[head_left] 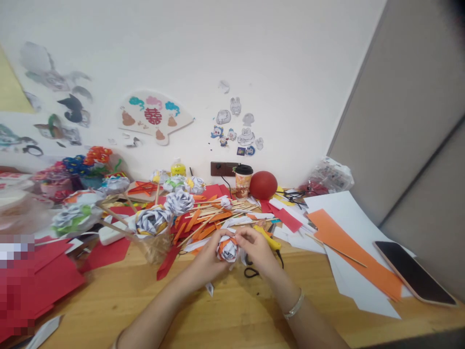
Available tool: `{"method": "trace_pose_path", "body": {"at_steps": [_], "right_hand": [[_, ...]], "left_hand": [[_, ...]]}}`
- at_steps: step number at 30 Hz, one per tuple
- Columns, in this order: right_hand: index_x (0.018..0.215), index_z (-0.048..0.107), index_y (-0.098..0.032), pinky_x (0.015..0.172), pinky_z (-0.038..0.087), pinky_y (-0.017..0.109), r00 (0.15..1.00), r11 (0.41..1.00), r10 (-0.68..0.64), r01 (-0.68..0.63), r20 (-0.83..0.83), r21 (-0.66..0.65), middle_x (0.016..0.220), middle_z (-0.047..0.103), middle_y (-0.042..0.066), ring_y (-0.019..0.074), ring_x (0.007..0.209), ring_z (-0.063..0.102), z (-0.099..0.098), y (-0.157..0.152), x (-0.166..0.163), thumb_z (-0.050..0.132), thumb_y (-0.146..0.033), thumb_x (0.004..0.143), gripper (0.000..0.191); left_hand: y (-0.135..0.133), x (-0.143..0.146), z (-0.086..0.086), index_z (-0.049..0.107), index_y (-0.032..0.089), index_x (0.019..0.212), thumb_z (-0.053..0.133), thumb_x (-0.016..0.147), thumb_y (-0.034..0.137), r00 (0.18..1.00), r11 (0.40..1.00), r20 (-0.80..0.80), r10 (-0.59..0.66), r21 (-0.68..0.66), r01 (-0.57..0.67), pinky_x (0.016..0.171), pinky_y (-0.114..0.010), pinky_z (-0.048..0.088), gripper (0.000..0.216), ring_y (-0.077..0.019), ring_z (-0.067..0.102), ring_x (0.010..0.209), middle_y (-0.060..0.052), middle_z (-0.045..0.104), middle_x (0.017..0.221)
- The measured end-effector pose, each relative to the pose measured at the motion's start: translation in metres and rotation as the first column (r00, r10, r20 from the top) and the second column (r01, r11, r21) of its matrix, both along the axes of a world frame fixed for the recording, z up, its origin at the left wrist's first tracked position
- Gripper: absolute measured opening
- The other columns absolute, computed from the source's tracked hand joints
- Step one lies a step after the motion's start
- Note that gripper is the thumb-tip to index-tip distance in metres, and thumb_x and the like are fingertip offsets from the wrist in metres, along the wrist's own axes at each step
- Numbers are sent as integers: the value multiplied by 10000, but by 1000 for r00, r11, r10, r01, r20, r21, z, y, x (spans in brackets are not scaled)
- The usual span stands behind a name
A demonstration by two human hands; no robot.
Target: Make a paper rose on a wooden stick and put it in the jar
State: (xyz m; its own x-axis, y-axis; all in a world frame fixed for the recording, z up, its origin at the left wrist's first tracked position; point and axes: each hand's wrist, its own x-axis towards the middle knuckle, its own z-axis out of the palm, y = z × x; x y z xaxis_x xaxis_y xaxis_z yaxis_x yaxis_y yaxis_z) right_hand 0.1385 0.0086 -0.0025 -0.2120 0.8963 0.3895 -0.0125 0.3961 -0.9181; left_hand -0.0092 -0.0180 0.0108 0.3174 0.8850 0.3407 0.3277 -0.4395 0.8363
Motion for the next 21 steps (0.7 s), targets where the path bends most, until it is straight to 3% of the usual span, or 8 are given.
{"method": "trace_pose_path", "body": {"at_steps": [3,6,9,12,18,21], "right_hand": [[755,558,-167,645,469,274,996,995,-90,90,-15,32,723,579,19,153,694,559,2,-1,2,553,-352,767,186],[732,564,-177,677,458,277,978,954,-207,200,6,222,758,563,22,159,751,548,7,-3,6,563,-301,765,129],[724,586,-190,713,444,287,977,920,-198,158,78,358,773,561,20,163,791,541,13,-6,9,592,-250,753,67],[738,605,-195,742,433,295,975,918,-179,116,135,380,796,571,21,161,807,543,13,-8,8,613,-217,744,24],[737,612,-199,736,412,305,949,893,-278,198,150,403,776,572,19,167,798,534,10,-10,6,607,-223,760,34],[710,609,-192,730,413,295,957,906,-252,182,143,382,763,573,18,162,788,536,10,-10,6,593,-223,773,72]], "left_hand": [[2,-1,-3,425,196,1015,561,650,123,1000,1000,24,7,-20,-7,742,-276,457,397,-167,549,849,-31,553,957],[6,-3,-5,401,197,1061,591,635,137,997,998,46,61,-13,-61,791,-291,447,471,-183,544,921,-51,543,1024],[10,-4,-6,443,193,1031,601,636,141,998,998,20,51,28,-52,809,-298,444,429,-191,549,930,-53,557,1021],[12,-5,-6,490,195,1025,597,642,135,999,998,-15,30,60,-29,829,-309,438,402,-203,548,953,-59,575,1043],[12,-5,-11,478,192,1062,580,624,99,996,994,32,85,68,-87,846,-324,428,459,-214,538,971,-66,565,1068],[11,-5,-13,468,197,1054,574,631,98,996,994,46,77,78,-80,841,-312,428,446,-201,534,956,-54,557,1050]]}}
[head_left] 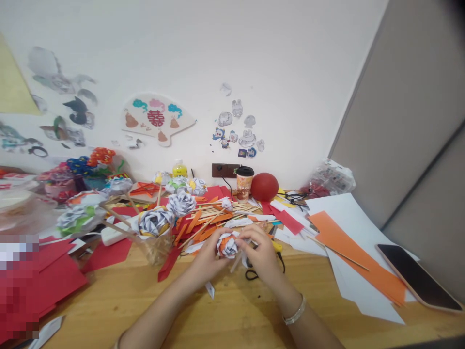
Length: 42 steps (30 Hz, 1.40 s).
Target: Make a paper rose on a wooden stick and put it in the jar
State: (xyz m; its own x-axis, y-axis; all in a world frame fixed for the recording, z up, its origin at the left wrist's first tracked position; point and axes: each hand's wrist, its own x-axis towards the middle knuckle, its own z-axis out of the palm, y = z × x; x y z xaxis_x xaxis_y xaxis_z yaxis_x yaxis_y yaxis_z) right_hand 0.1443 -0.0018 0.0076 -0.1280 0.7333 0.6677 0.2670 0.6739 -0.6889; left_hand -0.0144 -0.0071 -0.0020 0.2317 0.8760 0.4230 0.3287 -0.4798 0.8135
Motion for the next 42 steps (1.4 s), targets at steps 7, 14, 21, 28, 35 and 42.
{"method": "trace_pose_path", "body": {"at_steps": [7,14,21,28,35,42], "right_hand": [[674,576,-180,702,416,269,998,998,56,-56,-12,-16,738,558,10,144,747,536,1,1,-2,532,-234,817,158],[760,588,-194,739,392,306,987,977,-108,83,117,198,790,563,26,170,801,509,-5,0,-1,551,-233,805,70],[730,556,-186,763,423,290,997,999,32,-34,75,18,836,542,25,156,848,522,-2,3,0,522,-247,825,118],[807,594,-188,722,412,334,919,865,-319,183,232,467,809,563,47,179,783,496,-8,2,1,517,-182,825,79],[883,612,-192,720,423,342,905,839,-324,141,275,525,846,580,58,182,794,503,-4,1,3,503,-185,836,119],[823,593,-195,725,425,335,931,922,-230,115,282,370,817,566,40,178,800,501,-5,5,2,496,-189,836,98]], "left_hand": [[-1,1,0,453,193,1050,549,624,63,1000,999,7,-31,-15,31,824,-298,437,455,-185,539,931,-45,555,1025],[-1,2,2,449,193,1037,561,640,93,1000,1000,17,-19,-5,19,829,-309,432,425,-187,537,929,-42,554,1013],[-2,2,1,449,191,1051,570,641,95,999,998,8,-50,-23,50,847,-299,423,439,-190,534,958,-52,552,1050],[-1,1,0,461,198,1051,560,630,82,1000,1000,-9,8,-8,-8,854,-307,418,448,-191,527,962,-43,552,1046],[1,1,-1,440,194,1071,552,642,87,1000,1000,9,24,-12,-24,851,-305,427,456,-187,528,971,-51,546,1065],[-2,1,2,461,195,1071,558,633,81,998,999,-59,-24,35,26,888,-333,415,462,-204,516,1011,-58,559,1076]]}}
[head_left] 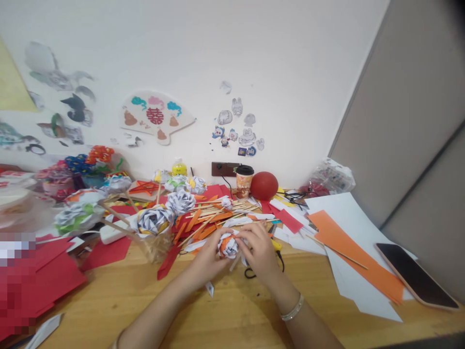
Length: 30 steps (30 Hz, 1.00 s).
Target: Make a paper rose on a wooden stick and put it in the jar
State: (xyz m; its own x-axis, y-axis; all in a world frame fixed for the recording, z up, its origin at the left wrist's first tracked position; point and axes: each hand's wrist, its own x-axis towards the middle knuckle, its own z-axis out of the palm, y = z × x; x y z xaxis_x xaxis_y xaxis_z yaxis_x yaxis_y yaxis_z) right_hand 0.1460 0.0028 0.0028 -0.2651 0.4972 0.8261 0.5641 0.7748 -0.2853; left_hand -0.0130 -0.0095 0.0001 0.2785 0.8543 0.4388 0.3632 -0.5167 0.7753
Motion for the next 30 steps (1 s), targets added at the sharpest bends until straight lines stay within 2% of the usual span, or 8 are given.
{"method": "trace_pose_path", "body": {"at_steps": [5,16,22,30], "right_hand": [[807,572,-173,750,418,345,996,989,-74,68,44,128,828,565,61,183,805,495,-4,1,-1,474,-153,834,103],[842,590,-160,659,432,309,983,958,-153,121,104,261,819,591,69,178,749,494,0,-2,-4,461,-131,840,132],[812,587,-163,688,427,330,980,951,-195,178,46,253,818,576,70,185,769,505,0,-4,-3,508,-153,825,81],[839,602,-157,675,426,318,969,943,-208,162,134,290,862,594,81,190,777,491,-3,-1,-3,490,-119,827,119]], "left_hand": [[0,1,0,453,187,1066,548,642,83,999,1000,-16,31,1,-31,874,-337,422,447,-203,523,996,-64,561,1074],[0,1,3,442,192,1066,532,647,84,1000,1000,-22,20,-19,-21,888,-356,413,442,-205,511,1005,-66,549,1075],[0,2,1,450,189,1065,550,638,80,999,998,7,53,-18,-53,891,-350,409,452,-209,512,1010,-71,552,1078],[-2,3,3,460,177,1060,550,640,83,1000,1000,11,26,-11,-26,844,-314,432,440,-197,534,960,-64,568,1046]]}}
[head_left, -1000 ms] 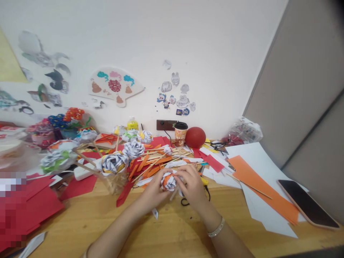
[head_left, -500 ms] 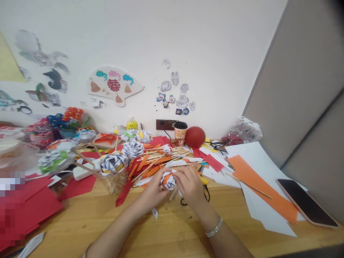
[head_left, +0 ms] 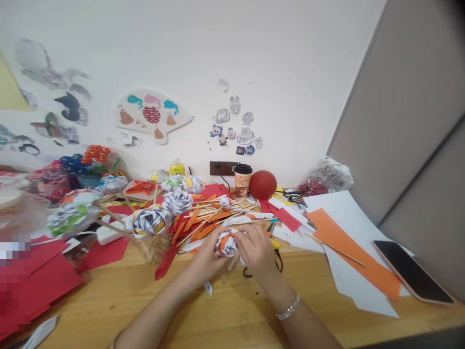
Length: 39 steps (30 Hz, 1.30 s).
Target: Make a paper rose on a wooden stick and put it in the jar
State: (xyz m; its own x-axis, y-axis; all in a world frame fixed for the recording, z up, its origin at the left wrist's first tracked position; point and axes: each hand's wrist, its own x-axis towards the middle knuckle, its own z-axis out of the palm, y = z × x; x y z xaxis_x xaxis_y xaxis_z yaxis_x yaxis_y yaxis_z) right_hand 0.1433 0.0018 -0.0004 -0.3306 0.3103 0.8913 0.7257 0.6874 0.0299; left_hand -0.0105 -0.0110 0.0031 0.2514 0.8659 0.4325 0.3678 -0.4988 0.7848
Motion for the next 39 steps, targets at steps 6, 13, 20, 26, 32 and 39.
{"method": "trace_pose_path", "body": {"at_steps": [6,13,20,26,32,39], "right_hand": [[842,599,-186,680,418,320,999,999,-36,36,-17,-9,854,589,66,181,757,492,1,0,1,482,-155,839,121],[832,594,-174,693,425,329,1000,999,-23,24,-13,22,867,590,80,188,792,506,-1,0,2,491,-150,835,106],[859,593,-190,705,425,339,997,998,-59,59,-52,12,863,571,77,189,791,507,-1,0,1,483,-171,841,113],[819,593,-186,702,423,342,998,999,-43,45,-53,29,853,569,81,194,796,507,-1,-2,2,487,-165,838,109],[834,607,-191,721,421,350,999,1000,-5,5,-40,-5,856,574,78,188,786,507,-2,0,2,452,-150,845,161],[826,586,-200,817,425,336,858,838,196,-397,-474,-373,958,509,55,186,951,495,4,3,4,526,-235,816,70]], "left_hand": [[2,0,-2,461,182,1056,567,650,108,1000,1000,-6,1,17,-1,862,-338,422,426,-208,528,977,-71,561,1064],[0,0,0,460,187,1063,555,642,95,1000,1000,-5,6,22,-6,859,-338,429,441,-207,533,974,-73,568,1059],[0,1,0,483,183,1047,564,636,115,1000,1000,0,6,12,-6,847,-347,436,424,-216,547,958,-74,583,1049],[0,0,-2,467,185,1055,553,652,105,1000,1000,-3,1,23,-1,868,-346,425,420,-211,530,982,-72,567,1061],[1,0,-4,465,192,1058,564,652,105,1000,999,-8,-18,30,18,873,-351,422,426,-210,526,977,-69,562,1053],[2,-3,-2,448,198,1095,592,662,140,995,995,52,-84,-41,86,851,-301,432,459,-200,525,986,-64,549,1084]]}}
